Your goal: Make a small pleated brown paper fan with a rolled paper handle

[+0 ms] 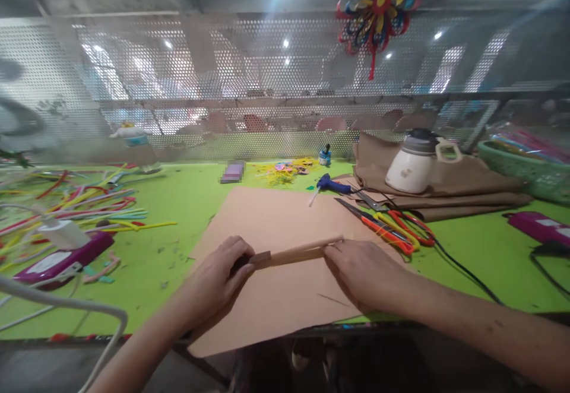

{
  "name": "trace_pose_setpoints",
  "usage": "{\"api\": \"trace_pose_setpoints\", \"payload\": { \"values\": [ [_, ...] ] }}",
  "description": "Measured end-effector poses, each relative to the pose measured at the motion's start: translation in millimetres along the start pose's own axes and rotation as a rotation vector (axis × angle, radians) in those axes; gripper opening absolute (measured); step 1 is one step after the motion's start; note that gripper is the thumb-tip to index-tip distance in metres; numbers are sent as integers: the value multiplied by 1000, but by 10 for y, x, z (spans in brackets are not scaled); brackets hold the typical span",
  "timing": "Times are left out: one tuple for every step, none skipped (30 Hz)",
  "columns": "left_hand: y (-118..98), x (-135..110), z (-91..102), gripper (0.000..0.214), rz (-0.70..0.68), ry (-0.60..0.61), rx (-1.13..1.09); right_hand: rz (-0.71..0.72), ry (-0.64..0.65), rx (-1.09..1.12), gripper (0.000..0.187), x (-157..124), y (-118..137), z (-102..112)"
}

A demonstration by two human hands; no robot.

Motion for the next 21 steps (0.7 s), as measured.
{"api": "trace_pose_setpoints", "payload": {
  "values": [
    [0, 5, -1, 17, -9, -2, 2, 9, 0, 11, 20, -15, -16, -16],
    [-1, 11, 0, 17, -12, -5, 5, 28, -4, 28, 21, -25, -26, -30],
    [-4, 18, 3, 17, -12, -10, 7, 55, -15, 51, 23, -33, -30, -39],
    [-9, 24, 8, 17, -10, -10, 7, 86, -32, 74, 24, -38, -28, -43],
    [-17, 31, 16, 17, -9, -9, 1, 118, -52, 95, 24, -43, -22, -43],
    [-25, 37, 24, 17, -7, -6, -9, 146, -75, 109, 24, -48, -12, -40],
    [-35, 43, 34, 17, -3, -1, -21, 172, -99, 112, 23, -53, 4, -34],
    [-44, 47, 43, 16, 1, 5, -34, 192, -120, 105, 22, -57, 25, -29],
    [-52, 50, 52, 16, 6, 13, -44, 211, -135, 93, 21, -60, 52, -28],
    [-57, 52, 60, 16, 10, 17, -51, 228, -146, 86, 20, -62, 85, -30],
    [-59, 51, 66, 16, 13, 19, -53, 244, -158, 89, 18, -65, 122, -37],
    [-58, 50, 71, 16, 13, 20, -53, 257, -170, 104, 17, -69, 159, -48],
    [-55, 46, 74, 16, 11, 17, -53, 269, -184, 135, 18, -75, 190, -60],
    [-49, 41, 76, 17, 9, 15, -52, 277, -208, 181, 19, -85, 210, -69],
    [-41, 36, 76, 17, 11, 13, -48, 282, -249, 238, 20, -100, 212, -70],
    [-33, 30, 77, 18, 13, 9, -43, 279, -308, 296, 19, -119, 190, -59],
    [-25, 24, 77, 18, 15, 8, -36, 265, -387, 345, 19, -143, 141, -34],
    [-18, 19, 77, 19, 13, 8, -30, 237, -476, 378, 18, -168, 63, 4],
    [-13, 16, 76, 19, 10, 11, -26, 188, -554, 385, 18, -191, -38, 54],
    [-9, 14, 76, 19, 4, 14, -25, 133, -612, 362, 19, -210, -154, 111],
    [-7, 14, 75, 18, -1, 16, -26, 58, -608, 325, 19, -220, -276, 166]
  ]
}}
Point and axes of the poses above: each hand's wrist, its own x-axis towards the middle knuckle, its own z-axis out of the back of the hand, y = z × x, the point moved 1 cm from there along x, towards the middle knuckle, and after that the axes turned 2 degrees about z, right-handed, at the moved point
